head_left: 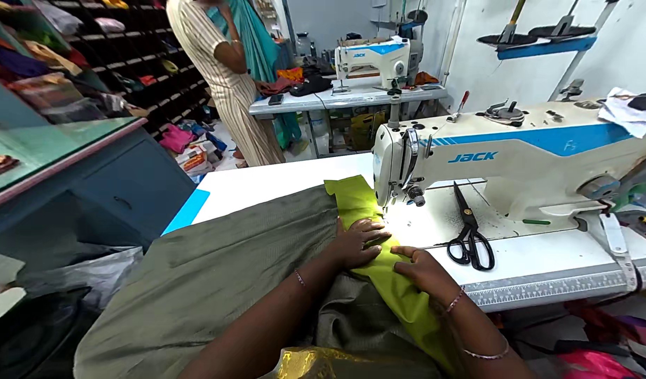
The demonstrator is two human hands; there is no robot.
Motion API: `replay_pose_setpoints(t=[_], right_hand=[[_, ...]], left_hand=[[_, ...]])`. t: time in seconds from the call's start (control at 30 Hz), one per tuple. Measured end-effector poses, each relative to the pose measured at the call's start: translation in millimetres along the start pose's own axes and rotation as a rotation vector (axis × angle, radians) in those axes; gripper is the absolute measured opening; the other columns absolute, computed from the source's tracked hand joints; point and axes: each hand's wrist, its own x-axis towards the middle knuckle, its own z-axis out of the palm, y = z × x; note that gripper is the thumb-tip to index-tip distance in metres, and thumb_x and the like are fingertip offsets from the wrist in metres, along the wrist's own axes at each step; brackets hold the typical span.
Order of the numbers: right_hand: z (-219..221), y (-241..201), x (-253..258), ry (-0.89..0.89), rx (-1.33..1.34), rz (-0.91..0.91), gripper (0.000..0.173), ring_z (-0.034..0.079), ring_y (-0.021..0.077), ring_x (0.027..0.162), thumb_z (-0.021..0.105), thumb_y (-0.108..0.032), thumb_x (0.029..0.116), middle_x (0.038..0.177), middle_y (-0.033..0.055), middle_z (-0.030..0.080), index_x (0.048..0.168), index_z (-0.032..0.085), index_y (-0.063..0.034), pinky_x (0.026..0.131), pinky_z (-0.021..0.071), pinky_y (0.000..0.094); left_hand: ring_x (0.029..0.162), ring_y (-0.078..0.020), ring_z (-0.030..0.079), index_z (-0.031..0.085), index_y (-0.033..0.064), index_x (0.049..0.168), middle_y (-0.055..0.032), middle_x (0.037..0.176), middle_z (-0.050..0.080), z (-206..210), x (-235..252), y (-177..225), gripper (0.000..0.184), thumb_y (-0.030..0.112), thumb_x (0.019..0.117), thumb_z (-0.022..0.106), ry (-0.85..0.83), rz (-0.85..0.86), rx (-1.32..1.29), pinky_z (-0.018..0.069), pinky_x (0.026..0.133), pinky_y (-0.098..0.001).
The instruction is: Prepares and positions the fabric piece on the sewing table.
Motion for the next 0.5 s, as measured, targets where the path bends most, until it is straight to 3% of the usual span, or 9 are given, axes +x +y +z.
replay_pose_setpoints(t=[0.1, 0.17, 0.23, 0.33, 0.4, 0.5], right_hand=[[0.0, -4.0, -11.1, -0.080, -0.101, -0.012, 0.054, 0.062, 0.0283, 0.118, 0.070, -0.015, 0.0967, 0.138, 0.0181, 0.060, 0.147, 0.051, -0.0069, 0.098, 0.0512, 0.0472], [1.0, -5.7, -26.5, -0.163, -0.227, -0.050, 0.052, 0.063, 0.0259, 0.118, 0.072, -0.021, 0.0960, 0.134, 0.0156, 0.062, 0.144, 0.055, -0.0112, 0.100, 0.0516, 0.0469], [2.3, -8.6, -42.0, -0.238, -0.354, -0.067, 0.049, 0.062, 0.0236, 0.123, 0.068, -0.022, 0.0977, 0.137, 0.0123, 0.062, 0.144, 0.056, -0.0141, 0.105, 0.0493, 0.0451], [5.6, -12.6, -59.3, -0.244, -0.405, -0.086, 0.054, 0.058, 0.0236, 0.130, 0.061, -0.016, 0.1011, 0.145, 0.0138, 0.057, 0.153, 0.045, -0.0136, 0.109, 0.0463, 0.0418], [5.2, -11.1, -62.9, -0.212, -0.350, -0.094, 0.064, 0.056, 0.0235, 0.133, 0.061, -0.013, 0.0997, 0.150, 0.0149, 0.052, 0.159, 0.036, -0.0145, 0.110, 0.0457, 0.0406], [-1.6, -2.5, -59.3, -0.163, -0.283, -0.086, 0.067, 0.054, 0.0245, 0.133, 0.062, -0.010, 0.0935, 0.152, 0.0151, 0.048, 0.157, 0.040, -0.0143, 0.108, 0.0464, 0.0432]], left_hand=[[0.157, -0.0273, 0.023, 0.058, 0.0261, 0.148, 0.0024, 0.161, 0.045, -1.0, 7.5, -10.6, 0.044, 0.030, 0.1049, 0.052, 0.006, 0.024, -0.013, -0.0029, 0.113, -0.0808], [0.157, -0.0264, 0.023, 0.058, 0.0276, 0.148, 0.0043, 0.161, 0.045, -3.3, 11.2, -16.3, 0.044, 0.031, 0.1043, 0.052, 0.002, 0.031, -0.003, -0.0025, 0.112, -0.0815], [0.157, -0.0265, 0.023, 0.058, 0.0291, 0.148, 0.0042, 0.161, 0.045, -6.9, 13.9, -19.8, 0.044, 0.031, 0.1042, 0.052, -0.012, 0.040, 0.006, -0.0022, 0.113, -0.0812], [0.157, -0.0268, 0.022, 0.060, 0.0293, 0.146, 0.0042, 0.161, 0.044, -11.4, 18.3, -22.4, 0.044, 0.029, 0.1022, 0.055, -0.029, 0.042, 0.000, -0.0019, 0.113, -0.0808], [0.157, -0.0285, 0.022, 0.059, 0.0264, 0.147, -0.0001, 0.161, 0.044, -20.0, 16.8, -7.3, 0.045, 0.025, 0.1023, 0.058, -0.068, -0.021, 0.019, -0.0016, 0.114, -0.0802], [0.151, -0.0338, 0.036, 0.062, 0.0134, 0.144, -0.0103, 0.155, 0.051, -35.0, -0.7, 49.2, 0.044, 0.007, 0.0999, 0.060, -0.109, -0.148, 0.088, 0.0076, 0.118, -0.0765]])
